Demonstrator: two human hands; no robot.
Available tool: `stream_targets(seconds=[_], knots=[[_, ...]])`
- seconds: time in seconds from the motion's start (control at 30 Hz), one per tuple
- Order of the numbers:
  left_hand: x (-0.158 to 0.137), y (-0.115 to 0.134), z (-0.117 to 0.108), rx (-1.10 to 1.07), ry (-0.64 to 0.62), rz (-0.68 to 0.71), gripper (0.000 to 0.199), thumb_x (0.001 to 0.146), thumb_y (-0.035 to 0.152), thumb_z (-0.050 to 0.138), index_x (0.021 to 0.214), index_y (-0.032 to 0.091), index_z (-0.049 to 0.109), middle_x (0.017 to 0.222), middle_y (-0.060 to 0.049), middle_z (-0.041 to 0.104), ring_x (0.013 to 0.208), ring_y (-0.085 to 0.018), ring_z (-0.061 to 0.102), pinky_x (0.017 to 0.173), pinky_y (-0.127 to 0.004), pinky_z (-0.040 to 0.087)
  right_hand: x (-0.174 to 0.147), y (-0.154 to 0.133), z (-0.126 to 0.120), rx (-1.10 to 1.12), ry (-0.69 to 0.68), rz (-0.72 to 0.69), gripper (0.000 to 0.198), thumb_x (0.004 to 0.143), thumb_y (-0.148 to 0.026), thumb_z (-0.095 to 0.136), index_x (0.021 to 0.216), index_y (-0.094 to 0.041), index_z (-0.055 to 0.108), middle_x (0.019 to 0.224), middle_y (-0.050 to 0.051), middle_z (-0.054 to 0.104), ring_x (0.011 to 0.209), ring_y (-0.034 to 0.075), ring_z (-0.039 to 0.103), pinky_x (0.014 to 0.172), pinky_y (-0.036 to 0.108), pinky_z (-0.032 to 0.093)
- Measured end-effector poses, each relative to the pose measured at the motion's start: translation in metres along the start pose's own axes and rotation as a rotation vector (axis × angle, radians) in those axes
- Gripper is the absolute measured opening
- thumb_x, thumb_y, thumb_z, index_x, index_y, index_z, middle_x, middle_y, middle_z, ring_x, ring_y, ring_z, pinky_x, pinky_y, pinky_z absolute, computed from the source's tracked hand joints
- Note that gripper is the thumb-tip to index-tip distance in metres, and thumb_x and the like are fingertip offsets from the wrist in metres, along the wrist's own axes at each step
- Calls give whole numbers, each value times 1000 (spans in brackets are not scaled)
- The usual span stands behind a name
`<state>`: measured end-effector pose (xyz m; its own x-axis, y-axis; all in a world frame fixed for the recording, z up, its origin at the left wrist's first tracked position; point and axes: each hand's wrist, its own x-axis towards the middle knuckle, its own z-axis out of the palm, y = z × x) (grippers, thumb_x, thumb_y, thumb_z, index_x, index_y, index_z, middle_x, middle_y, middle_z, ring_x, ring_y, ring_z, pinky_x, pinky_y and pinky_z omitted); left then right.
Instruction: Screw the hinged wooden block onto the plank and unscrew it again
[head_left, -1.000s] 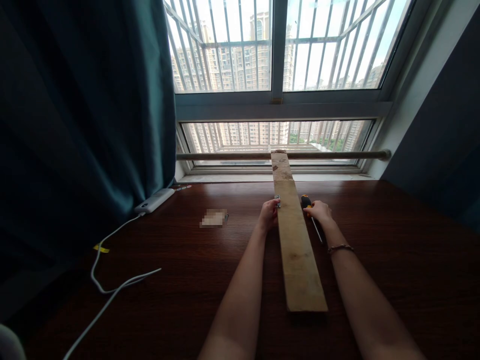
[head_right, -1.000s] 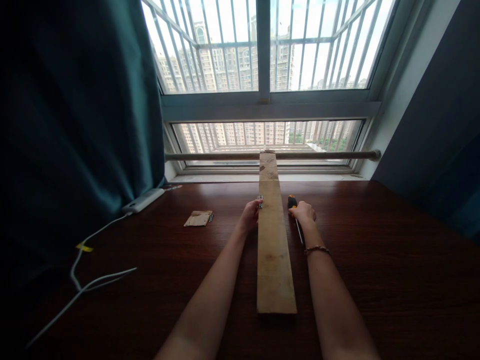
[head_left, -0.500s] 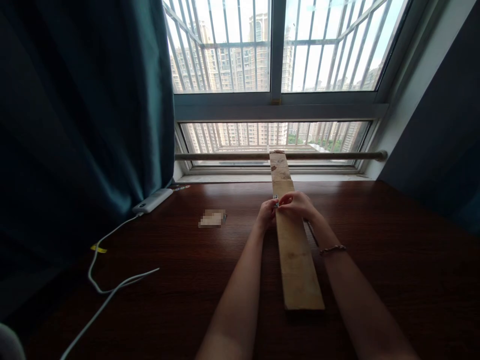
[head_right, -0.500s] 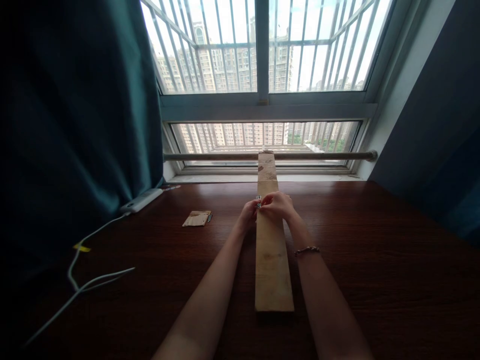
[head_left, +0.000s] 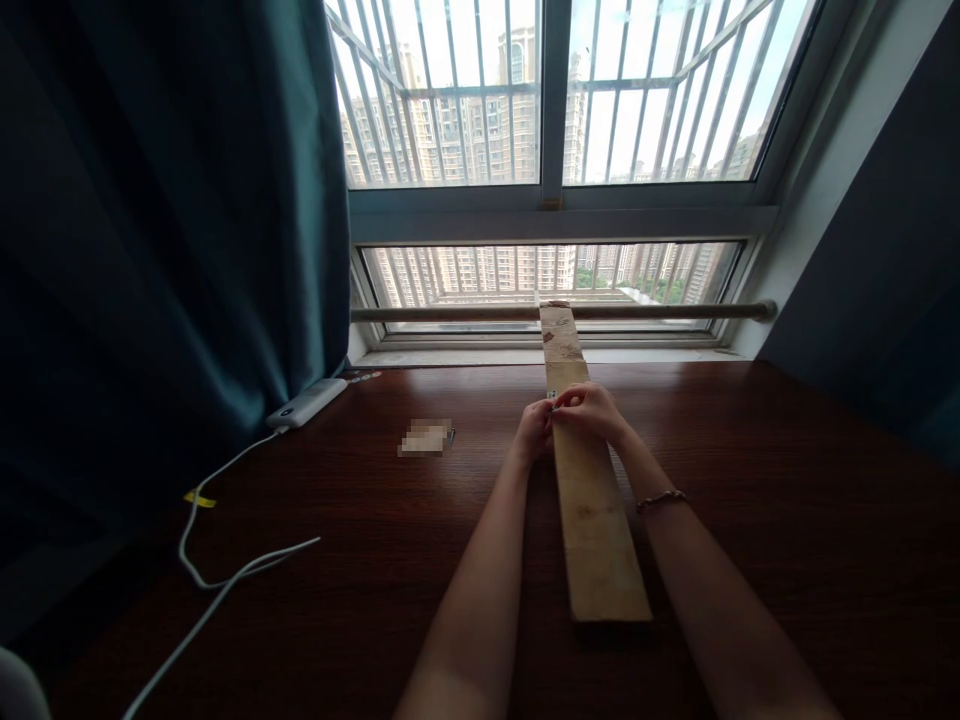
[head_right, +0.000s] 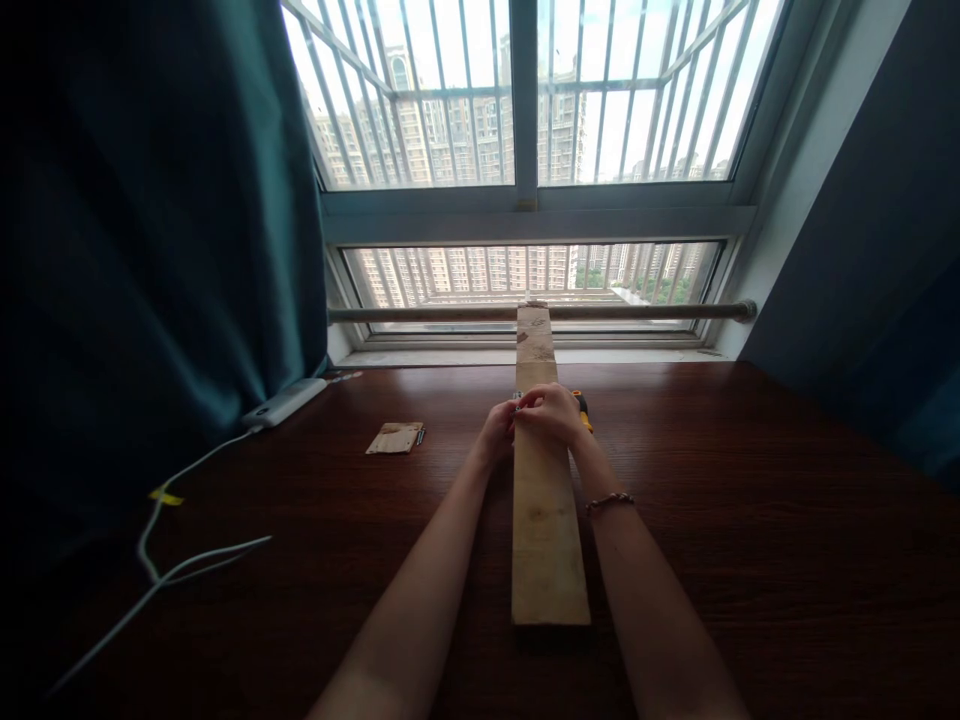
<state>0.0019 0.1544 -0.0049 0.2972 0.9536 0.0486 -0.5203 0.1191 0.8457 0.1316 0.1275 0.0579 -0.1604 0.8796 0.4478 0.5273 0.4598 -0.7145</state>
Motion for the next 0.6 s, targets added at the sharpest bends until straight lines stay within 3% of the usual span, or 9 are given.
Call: stream_targets(seconds=[0.13, 0.23, 0.37, 0.6], knots=[[-1, 1, 1, -1, 6, 10, 29, 63, 35, 64, 56, 14, 45, 35, 8, 29, 31, -2, 21, 38, -22, 10, 2, 1, -1, 375, 31, 45, 31, 64, -45, 67, 74, -16, 66, 66, 0, 62, 60, 11, 53, 55, 22, 38], [-2, 1, 2, 12, 10, 18, 31, 64, 35, 63, 53, 15, 42, 34, 7, 29, 30, -2, 21, 38, -22, 9, 6, 6, 4, 470, 117, 74, 31, 63, -45, 67, 75, -16, 62, 67, 0, 62, 62, 12, 56, 58, 22, 41], [-2, -1, 1, 34, 22, 27, 32, 63, 35, 64, 52, 15, 41, 33, 7, 31, 30, -2, 23, 39, -23, 10, 9, 14, 11, 235, 207, 102, 25, 63, -40, 68, 70, -16, 64, 67, 2, 64, 63, 15, 57, 58, 24, 42], [-2, -1, 4, 55, 57, 49, 36, 61, 41, 65, 52, 15, 42, 34, 7, 30, 30, -2, 22, 38, -23, 9, 9, 6, 15, -116, 160, 123, 18, 68, -33, 64, 78, -19, 71, 71, 2, 67, 65, 16, 59, 60, 25, 41]])
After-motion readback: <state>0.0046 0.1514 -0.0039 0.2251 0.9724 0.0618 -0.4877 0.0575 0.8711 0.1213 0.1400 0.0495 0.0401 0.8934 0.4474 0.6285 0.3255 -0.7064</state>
